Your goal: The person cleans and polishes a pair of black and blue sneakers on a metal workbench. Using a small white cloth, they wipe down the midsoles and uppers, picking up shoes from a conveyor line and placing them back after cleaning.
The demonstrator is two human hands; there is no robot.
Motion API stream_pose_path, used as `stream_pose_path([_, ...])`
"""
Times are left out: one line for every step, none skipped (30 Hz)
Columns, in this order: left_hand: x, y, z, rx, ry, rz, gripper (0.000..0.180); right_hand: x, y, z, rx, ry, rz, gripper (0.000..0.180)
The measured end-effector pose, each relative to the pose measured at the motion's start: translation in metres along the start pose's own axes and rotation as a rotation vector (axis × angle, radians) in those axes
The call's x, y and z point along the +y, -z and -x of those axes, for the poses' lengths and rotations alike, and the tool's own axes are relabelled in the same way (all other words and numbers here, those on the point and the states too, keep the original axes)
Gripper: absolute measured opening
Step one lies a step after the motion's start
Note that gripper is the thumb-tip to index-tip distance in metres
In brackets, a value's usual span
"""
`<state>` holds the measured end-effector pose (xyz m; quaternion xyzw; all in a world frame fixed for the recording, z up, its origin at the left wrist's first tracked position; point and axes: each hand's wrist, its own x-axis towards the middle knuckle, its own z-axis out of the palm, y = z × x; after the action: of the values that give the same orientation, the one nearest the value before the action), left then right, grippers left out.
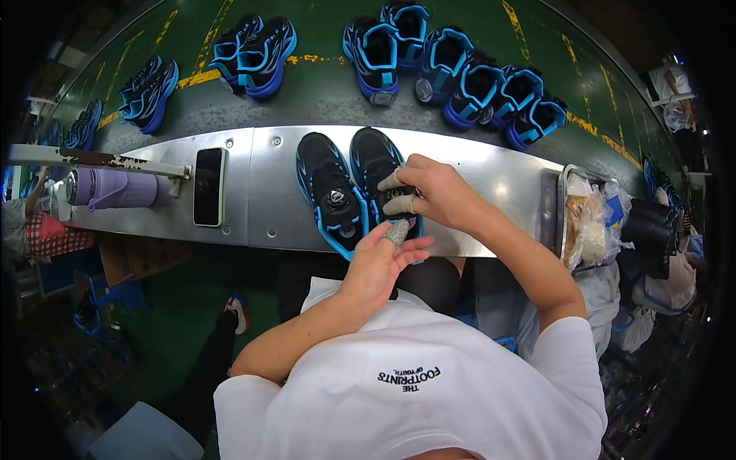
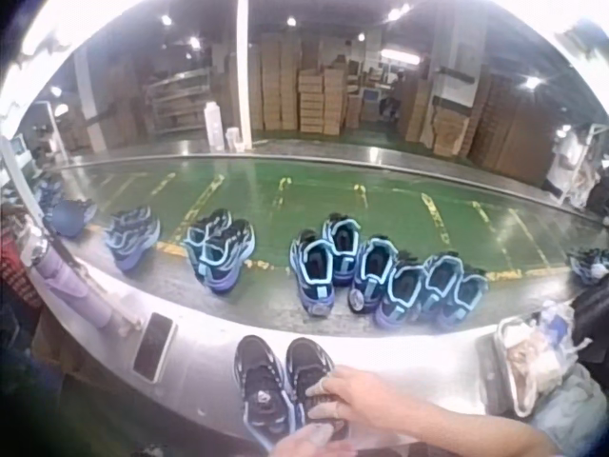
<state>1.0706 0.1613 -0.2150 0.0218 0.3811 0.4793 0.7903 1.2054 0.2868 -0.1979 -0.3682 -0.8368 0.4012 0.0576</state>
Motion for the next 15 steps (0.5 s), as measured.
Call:
stream_pose_path([0.003, -0.001, 0.000, 0.001, -0.001, 0.002, 0.033, -0.003, 0.005, -0.002, -0.028, -0.006, -0.038, 0.031])
stream_pose_path([0.005, -0.004, 0.001, 0.006, 0.002, -0.002, 0.033, -0.004, 0.008, -0.003, -0.053, -0.014, -0.077, 0.030])
stream_pose_path([0.007, -0.005, 0.002, 0.012, 0.004, -0.006, 0.033, -0.002, 0.011, -0.004, -0.052, -0.015, -0.077, 0.030])
stream_pose_path([0.008, -0.006, 0.002, 0.012, 0.005, -0.007, 0.033, 0.002, 0.015, -0.006, -0.086, 0.044, -0.140, 0.030])
stream_pose_path([0.007, -0.006, 0.001, 0.012, 0.009, -0.016, 0.033, 0.004, 0.017, -0.006, -0.119, 0.102, -0.203, 0.030])
stream_pose_path([0.006, -0.006, 0.001, 0.013, 0.012, -0.025, 0.033, 0.002, 0.016, -0.005, -0.118, 0.100, -0.203, 0.030])
stream_pose_path([0.005, -0.006, 0.001, 0.011, 0.014, -0.025, 0.033, -0.003, 0.012, -0.003, -0.100, 0.046, -0.139, 0.032])
stream_pose_path([0.002, -0.003, 0.000, 0.009, 0.008, -0.017, 0.033, -0.006, 0.007, -0.001, -0.085, -0.006, -0.078, 0.034])
stream_pose_path([0.000, -0.002, 0.000, 0.007, 0.002, -0.008, 0.033, -0.008, 0.004, 0.000, -0.069, -0.057, -0.016, 0.036])
stream_pose_path([-0.002, -0.002, 0.000, 0.010, 0.000, -0.008, 0.033, -0.007, 0.003, 0.001, -0.071, -0.054, -0.017, 0.036])
stream_pose_path([-0.003, -0.003, 0.001, 0.015, 0.003, -0.010, 0.032, -0.007, 0.002, 0.003, -0.057, -0.047, 0.011, 0.036])
stream_pose_path([-0.005, -0.004, 0.001, 0.021, 0.005, -0.012, 0.032, -0.006, 0.001, 0.004, -0.044, -0.039, 0.040, 0.035])
stream_pose_path([-0.006, -0.005, 0.002, 0.023, 0.003, -0.012, 0.032, -0.003, 0.004, 0.004, -0.045, -0.037, 0.039, 0.035])
stream_pose_path([-0.006, -0.007, 0.003, 0.019, -0.008, -0.015, 0.032, 0.002, 0.008, 0.003, -0.052, 0.080, -0.071, 0.032])
stream_pose_path([-0.007, -0.009, 0.004, 0.015, -0.019, -0.019, 0.031, 0.006, 0.010, 0.003, -0.060, 0.198, -0.181, 0.029])
